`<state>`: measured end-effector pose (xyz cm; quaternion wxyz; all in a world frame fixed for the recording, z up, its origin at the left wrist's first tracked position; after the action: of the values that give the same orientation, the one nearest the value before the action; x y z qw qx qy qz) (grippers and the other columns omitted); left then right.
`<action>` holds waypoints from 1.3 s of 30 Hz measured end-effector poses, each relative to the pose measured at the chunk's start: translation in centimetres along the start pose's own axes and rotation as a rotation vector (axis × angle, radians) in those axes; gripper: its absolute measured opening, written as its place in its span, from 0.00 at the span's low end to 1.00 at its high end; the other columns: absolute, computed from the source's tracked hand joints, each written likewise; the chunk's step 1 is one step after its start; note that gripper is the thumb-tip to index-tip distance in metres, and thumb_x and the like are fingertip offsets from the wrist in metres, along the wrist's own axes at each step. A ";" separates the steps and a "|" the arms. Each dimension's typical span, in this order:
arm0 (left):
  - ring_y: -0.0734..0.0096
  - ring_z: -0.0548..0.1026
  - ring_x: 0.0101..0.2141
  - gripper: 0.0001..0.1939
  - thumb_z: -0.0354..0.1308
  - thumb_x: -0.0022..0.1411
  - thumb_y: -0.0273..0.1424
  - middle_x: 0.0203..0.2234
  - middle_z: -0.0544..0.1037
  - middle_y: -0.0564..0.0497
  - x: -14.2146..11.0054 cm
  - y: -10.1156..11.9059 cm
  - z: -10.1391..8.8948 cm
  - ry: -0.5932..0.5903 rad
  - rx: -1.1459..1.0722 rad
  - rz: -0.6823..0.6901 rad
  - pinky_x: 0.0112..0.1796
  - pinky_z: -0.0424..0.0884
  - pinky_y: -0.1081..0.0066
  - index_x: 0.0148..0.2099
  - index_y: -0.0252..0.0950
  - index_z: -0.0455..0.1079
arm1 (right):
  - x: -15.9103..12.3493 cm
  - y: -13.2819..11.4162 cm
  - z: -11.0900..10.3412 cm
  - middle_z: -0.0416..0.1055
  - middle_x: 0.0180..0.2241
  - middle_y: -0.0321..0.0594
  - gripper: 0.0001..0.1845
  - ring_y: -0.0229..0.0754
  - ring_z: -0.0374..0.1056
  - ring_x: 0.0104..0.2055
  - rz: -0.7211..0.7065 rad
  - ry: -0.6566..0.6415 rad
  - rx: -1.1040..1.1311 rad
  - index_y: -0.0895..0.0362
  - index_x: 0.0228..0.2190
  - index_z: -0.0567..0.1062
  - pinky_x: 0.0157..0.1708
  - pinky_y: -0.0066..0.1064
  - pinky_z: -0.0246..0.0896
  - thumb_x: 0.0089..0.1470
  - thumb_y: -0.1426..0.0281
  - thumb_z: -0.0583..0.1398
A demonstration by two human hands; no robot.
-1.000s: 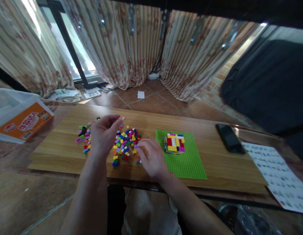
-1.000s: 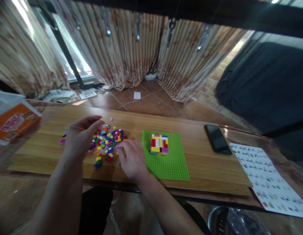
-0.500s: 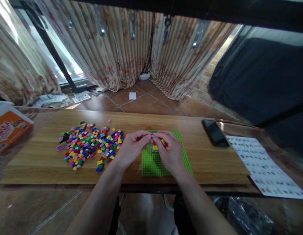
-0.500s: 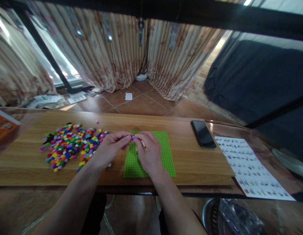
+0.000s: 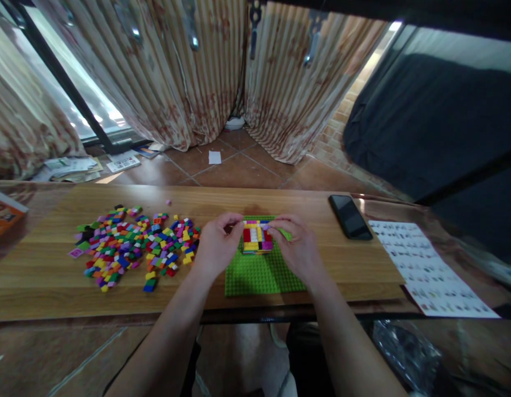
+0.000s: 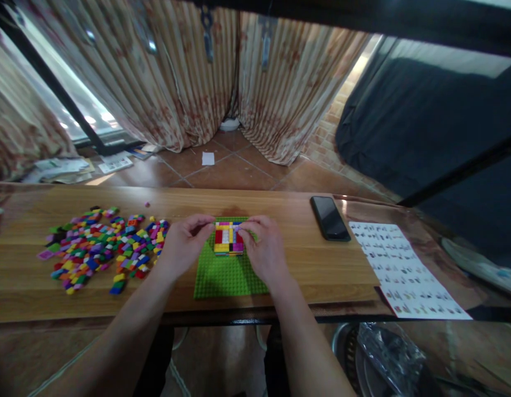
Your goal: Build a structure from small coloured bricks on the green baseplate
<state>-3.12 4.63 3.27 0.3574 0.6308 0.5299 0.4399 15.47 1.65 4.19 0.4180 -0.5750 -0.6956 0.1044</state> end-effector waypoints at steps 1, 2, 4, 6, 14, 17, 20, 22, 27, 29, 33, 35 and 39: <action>0.67 0.77 0.31 0.09 0.57 0.57 0.30 0.32 0.81 0.47 0.0 0.0 0.0 0.015 0.051 -0.003 0.34 0.73 0.68 0.40 0.35 0.76 | -0.1 0.1 0.2 0.74 0.38 0.42 0.08 0.46 0.70 0.43 -0.007 -0.017 -0.014 0.52 0.33 0.81 0.46 0.41 0.67 0.58 0.68 0.60; 0.67 0.77 0.31 0.10 0.57 0.58 0.30 0.33 0.81 0.47 0.0 0.0 0.0 0.023 0.098 -0.003 0.34 0.72 0.68 0.41 0.35 0.76 | -0.1 0.1 0.4 0.74 0.39 0.42 0.08 0.46 0.70 0.43 -0.012 -0.030 -0.029 0.52 0.33 0.81 0.46 0.41 0.66 0.58 0.68 0.60; 0.67 0.76 0.31 0.11 0.57 0.58 0.30 0.35 0.81 0.46 -0.1 0.1 0.1 0.027 0.165 0.008 0.33 0.72 0.68 0.42 0.36 0.76 | -0.2 0.0 0.6 0.73 0.39 0.42 0.08 0.46 0.69 0.43 -0.023 -0.040 -0.057 0.52 0.34 0.81 0.46 0.41 0.66 0.58 0.69 0.60; 0.67 0.76 0.31 0.11 0.58 0.58 0.31 0.36 0.81 0.46 -0.1 0.2 0.2 0.031 0.201 0.025 0.33 0.72 0.68 0.43 0.36 0.75 | -0.3 0.0 0.7 0.73 0.40 0.42 0.09 0.46 0.69 0.43 -0.035 -0.044 -0.078 0.51 0.34 0.81 0.46 0.41 0.66 0.59 0.69 0.60; 0.67 0.76 0.33 0.11 0.58 0.59 0.31 0.40 0.78 0.45 -0.3 0.5 0.3 0.040 0.249 0.082 0.35 0.72 0.68 0.44 0.35 0.75 | -0.5 -0.5 0.7 0.72 0.40 0.43 0.10 0.47 0.68 0.43 -0.061 -0.008 -0.162 0.51 0.35 0.81 0.46 0.41 0.66 0.60 0.68 0.59; 0.66 0.76 0.35 0.11 0.58 0.60 0.31 0.40 0.78 0.45 -0.3 0.6 0.5 0.021 0.243 0.092 0.37 0.73 0.67 0.44 0.36 0.75 | -0.5 -0.7 0.7 0.72 0.40 0.44 0.10 0.47 0.68 0.43 -0.066 -0.008 -0.192 0.53 0.35 0.81 0.45 0.41 0.66 0.61 0.69 0.58; 0.64 0.76 0.41 0.11 0.57 0.60 0.30 0.42 0.77 0.45 -0.4 1.0 0.7 0.000 0.219 0.122 0.43 0.73 0.64 0.45 0.36 0.75 | -0.6 -1.0 0.7 0.72 0.41 0.45 0.11 0.48 0.67 0.43 -0.076 -0.006 -0.212 0.53 0.35 0.81 0.45 0.42 0.66 0.61 0.69 0.57; 0.63 0.75 0.44 0.11 0.57 0.60 0.28 0.43 0.77 0.45 -0.5 1.4 0.8 -0.012 0.204 0.163 0.48 0.72 0.62 0.44 0.37 0.75 | -0.7 -1.2 0.7 0.71 0.41 0.45 0.12 0.48 0.67 0.43 -0.078 -0.001 -0.221 0.52 0.35 0.81 0.45 0.42 0.66 0.62 0.69 0.56; 0.63 0.74 0.49 0.10 0.56 0.61 0.28 0.45 0.76 0.46 -0.8 1.9 1.2 -0.042 0.226 0.223 0.54 0.69 0.60 0.42 0.39 0.77 | -0.4 -1.6 0.9 0.70 0.39 0.45 0.13 0.47 0.67 0.41 -0.075 -0.019 -0.262 0.54 0.32 0.80 0.42 0.39 0.65 0.62 0.70 0.55; 0.62 0.74 0.49 0.10 0.56 0.61 0.28 0.46 0.76 0.46 -0.9 1.8 1.3 -0.047 0.237 0.225 0.54 0.69 0.60 0.42 0.39 0.78 | -0.2 -1.8 0.9 0.70 0.38 0.45 0.13 0.46 0.67 0.40 -0.081 -0.040 -0.276 0.55 0.31 0.80 0.41 0.38 0.65 0.62 0.71 0.55; 0.62 0.74 0.49 0.10 0.57 0.61 0.27 0.46 0.76 0.45 -1.0 1.6 1.6 -0.053 0.257 0.231 0.54 0.69 0.60 0.42 0.38 0.78 | 0.2 -2.1 0.9 0.70 0.36 0.44 0.13 0.44 0.67 0.38 -0.088 -0.090 -0.305 0.55 0.31 0.80 0.38 0.35 0.63 0.61 0.73 0.55; 0.63 0.74 0.49 0.10 0.56 0.61 0.27 0.46 0.76 0.45 -1.0 1.5 1.6 -0.058 0.267 0.226 0.54 0.69 0.60 0.42 0.38 0.78 | 0.3 -2.2 0.8 0.70 0.36 0.43 0.14 0.43 0.67 0.37 -0.076 -0.107 -0.326 0.56 0.30 0.80 0.37 0.33 0.63 0.61 0.74 0.55; 0.63 0.74 0.49 0.10 0.56 0.62 0.27 0.46 0.76 0.46 -1.0 1.5 1.6 -0.075 0.287 0.219 0.54 0.70 0.60 0.43 0.38 0.78 | 0.5 -2.1 0.7 0.71 0.36 0.43 0.14 0.43 0.67 0.37 -0.059 -0.125 -0.356 0.56 0.30 0.80 0.37 0.33 0.61 0.62 0.74 0.55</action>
<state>-1.13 3.40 3.94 0.2332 0.7451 0.5017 0.3724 13.43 1.66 5.29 0.2685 -0.6114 -0.7444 0.0032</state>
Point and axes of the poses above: each hand's wrist, its own x-axis towards the middle knuckle, its own z-axis out of the palm, y = z × x, the point moved 5 cm from there along x, towards the middle knuckle
